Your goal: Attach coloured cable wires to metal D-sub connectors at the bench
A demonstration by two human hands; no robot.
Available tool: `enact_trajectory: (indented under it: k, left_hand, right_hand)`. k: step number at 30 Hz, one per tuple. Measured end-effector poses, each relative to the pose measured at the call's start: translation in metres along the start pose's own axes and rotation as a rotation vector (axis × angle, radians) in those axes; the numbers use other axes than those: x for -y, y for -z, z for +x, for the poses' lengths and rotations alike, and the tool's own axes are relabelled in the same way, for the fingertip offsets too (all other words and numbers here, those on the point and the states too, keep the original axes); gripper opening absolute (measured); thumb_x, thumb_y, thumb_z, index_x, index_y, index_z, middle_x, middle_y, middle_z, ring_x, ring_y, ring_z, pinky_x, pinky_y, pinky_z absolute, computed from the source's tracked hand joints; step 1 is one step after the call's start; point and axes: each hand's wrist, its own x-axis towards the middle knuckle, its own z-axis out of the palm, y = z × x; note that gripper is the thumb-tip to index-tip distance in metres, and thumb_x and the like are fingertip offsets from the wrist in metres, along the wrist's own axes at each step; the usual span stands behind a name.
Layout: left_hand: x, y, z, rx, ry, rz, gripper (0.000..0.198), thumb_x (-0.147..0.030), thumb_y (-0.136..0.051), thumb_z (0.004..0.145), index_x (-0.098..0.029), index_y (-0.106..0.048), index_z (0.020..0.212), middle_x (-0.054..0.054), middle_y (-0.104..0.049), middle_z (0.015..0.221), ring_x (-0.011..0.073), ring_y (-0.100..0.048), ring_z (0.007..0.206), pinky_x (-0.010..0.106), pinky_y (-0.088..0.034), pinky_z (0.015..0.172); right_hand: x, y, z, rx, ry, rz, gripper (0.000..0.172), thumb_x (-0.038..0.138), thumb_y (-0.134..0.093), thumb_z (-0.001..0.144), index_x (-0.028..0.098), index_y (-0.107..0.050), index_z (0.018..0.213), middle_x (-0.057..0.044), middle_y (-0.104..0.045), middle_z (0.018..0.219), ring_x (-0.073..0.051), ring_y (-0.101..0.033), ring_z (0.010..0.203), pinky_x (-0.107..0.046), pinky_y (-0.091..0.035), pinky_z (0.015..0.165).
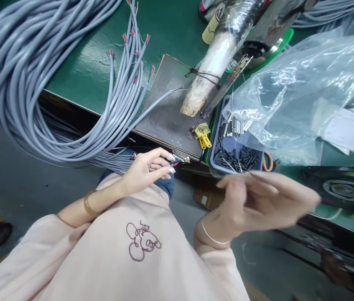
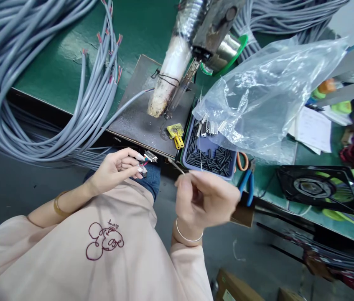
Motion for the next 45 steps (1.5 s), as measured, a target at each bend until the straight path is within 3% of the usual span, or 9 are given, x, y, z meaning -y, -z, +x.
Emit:
enact_trajectory:
  k: [1, 12, 20, 26, 30, 34, 38, 42, 45]
  left_hand:
    - [0.001, 0.000, -0.001, -0.003, -0.011, 0.025, 0.024, -0.026, -0.076, 0.082, -0.016, -0.062, 0.098, 0.000, -0.075, 0.075, 0.0114, -0.076, 0.067, 0.018, -0.061, 0.068]
    - [0.005, 0.003, -0.005, 0.025, -0.026, 0.183, 0.018, -0.028, -0.070, 0.086, -0.017, -0.064, 0.099, 0.002, -0.077, 0.081, 0.0143, -0.077, 0.072, 0.023, -0.063, 0.072]
    - [0.013, 0.014, -0.008, 0.096, -0.221, 0.609, 0.013, -0.025, -0.067, 0.089, -0.019, -0.078, 0.089, 0.006, -0.082, 0.093, 0.0179, -0.075, 0.080, 0.028, -0.057, 0.080]
    - [-0.004, 0.038, 0.010, -0.319, -0.496, 0.832, 0.018, -0.030, -0.063, 0.093, -0.018, -0.077, 0.095, 0.006, -0.079, 0.090, 0.0134, -0.063, 0.063, 0.026, -0.051, 0.065]
    - [-0.017, 0.058, 0.042, -0.632, -0.584, 1.109, 0.019, -0.028, -0.066, 0.088, -0.021, -0.075, 0.103, 0.011, -0.074, 0.108, 0.0248, -0.069, 0.095, 0.035, -0.051, 0.081]
    - [-0.035, 0.068, 0.077, -0.653, -0.440, 1.086, 0.004, -0.020, -0.065, 0.088, -0.023, -0.067, 0.085, 0.009, -0.066, 0.104, 0.0256, -0.063, 0.099, 0.036, -0.046, 0.079]
    - [-0.064, 0.070, 0.102, -0.768, -0.260, 1.042, 0.028, -0.012, -0.071, 0.087, -0.023, -0.049, 0.074, 0.002, -0.056, 0.100, 0.0163, -0.053, 0.093, 0.030, -0.038, 0.082]
    - [-0.082, 0.074, 0.109, -0.877, -0.350, 0.933, 0.035, -0.006, -0.071, 0.092, -0.022, -0.042, 0.079, -0.006, -0.039, 0.075, 0.0070, -0.038, 0.073, 0.024, -0.035, 0.081]
    - [-0.077, 0.079, 0.104, -0.769, -0.545, 0.821, 0.028, -0.022, -0.063, 0.103, -0.020, -0.041, 0.086, -0.011, -0.030, 0.066, -0.0016, -0.035, 0.057, 0.020, -0.035, 0.067]
  right_hand:
    - [0.001, -0.009, 0.004, -0.109, 0.014, -0.026, 0.009, 0.033, -0.063, 0.097, 0.027, -0.063, 0.104, 0.006, -0.069, 0.063, -0.013, -0.065, 0.047, -0.028, -0.056, 0.051]
    - [0.008, -0.017, 0.011, 0.189, -0.075, -0.116, 0.011, 0.025, -0.065, 0.096, 0.025, -0.067, 0.108, 0.002, -0.081, 0.085, -0.018, -0.080, 0.079, -0.029, -0.064, 0.073]
    - [0.006, 0.001, 0.020, 0.029, 0.040, -0.357, 0.016, 0.026, -0.068, 0.092, 0.024, -0.058, 0.079, 0.008, -0.062, 0.057, -0.010, -0.058, 0.044, -0.022, -0.045, 0.049]
    - [-0.056, 0.003, 0.040, -0.115, -0.052, -0.662, 0.019, 0.038, -0.063, 0.089, 0.024, -0.057, 0.077, 0.002, -0.061, 0.059, -0.016, -0.053, 0.050, -0.029, -0.036, 0.054]
    - [-0.082, -0.010, 0.063, -0.110, -0.151, -0.649, 0.015, 0.026, -0.066, 0.083, 0.025, -0.053, 0.075, 0.001, -0.060, 0.064, -0.019, -0.054, 0.058, -0.031, -0.038, 0.063]
    - [-0.083, -0.025, 0.090, 0.075, -0.333, -0.628, 0.031, 0.014, -0.071, 0.077, 0.027, -0.044, 0.068, 0.002, -0.056, 0.068, -0.019, -0.055, 0.068, -0.032, -0.040, 0.072]
    - [-0.084, -0.023, 0.098, 0.118, -0.468, -0.694, 0.044, 0.004, -0.073, 0.068, 0.028, -0.037, 0.058, 0.001, -0.055, 0.068, -0.016, -0.053, 0.070, -0.033, -0.041, 0.077]
    - [-0.090, -0.006, 0.084, 0.048, -0.481, -0.603, 0.040, -0.002, -0.072, 0.062, 0.026, -0.045, 0.056, 0.002, -0.062, 0.065, -0.014, -0.052, 0.061, -0.033, -0.042, 0.075]
    - [-0.092, 0.002, 0.074, 0.020, -0.516, -0.545, 0.037, 0.001, -0.076, 0.064, 0.026, -0.048, 0.058, 0.001, -0.066, 0.068, -0.012, -0.051, 0.054, -0.032, -0.042, 0.072]
